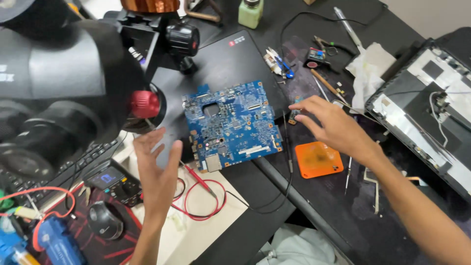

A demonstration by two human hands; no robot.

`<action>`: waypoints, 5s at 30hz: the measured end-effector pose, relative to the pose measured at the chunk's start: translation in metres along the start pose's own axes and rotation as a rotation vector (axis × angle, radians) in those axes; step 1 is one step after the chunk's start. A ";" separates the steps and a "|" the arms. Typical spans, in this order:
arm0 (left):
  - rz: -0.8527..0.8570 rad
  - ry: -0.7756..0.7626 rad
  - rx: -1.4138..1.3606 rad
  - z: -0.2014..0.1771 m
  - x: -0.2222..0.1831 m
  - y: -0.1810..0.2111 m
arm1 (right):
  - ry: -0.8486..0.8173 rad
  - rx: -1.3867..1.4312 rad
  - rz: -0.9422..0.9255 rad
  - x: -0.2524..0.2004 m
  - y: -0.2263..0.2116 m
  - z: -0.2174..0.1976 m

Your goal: The technician uses a multimeter to test voltage and resistance across various components on a laptop motherboard, then uses tweezers to inspect the circuitry.

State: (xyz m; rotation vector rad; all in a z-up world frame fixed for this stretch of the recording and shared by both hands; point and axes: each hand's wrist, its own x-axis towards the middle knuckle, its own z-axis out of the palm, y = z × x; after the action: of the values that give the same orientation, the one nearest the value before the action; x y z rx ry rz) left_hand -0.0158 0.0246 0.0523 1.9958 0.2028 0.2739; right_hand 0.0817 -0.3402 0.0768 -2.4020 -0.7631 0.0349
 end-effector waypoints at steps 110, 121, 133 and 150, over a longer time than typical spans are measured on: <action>0.310 -0.011 -0.087 0.071 0.034 0.019 | -0.052 0.248 0.361 0.021 0.062 -0.012; 0.276 -0.379 -0.212 0.087 0.021 0.040 | 0.092 0.439 0.462 -0.032 0.016 -0.049; 0.316 -0.317 -0.112 0.117 0.021 0.047 | 0.065 -0.091 0.291 -0.081 -0.015 0.028; 0.310 -0.392 -0.121 0.140 0.011 0.057 | 0.304 -0.361 0.277 -0.069 0.047 -0.017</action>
State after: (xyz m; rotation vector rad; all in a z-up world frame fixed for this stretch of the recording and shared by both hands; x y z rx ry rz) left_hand 0.0350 -0.1181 0.0474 1.9130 -0.3667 0.0827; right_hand 0.0520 -0.4162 0.0543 -2.7488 -0.3115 -0.3781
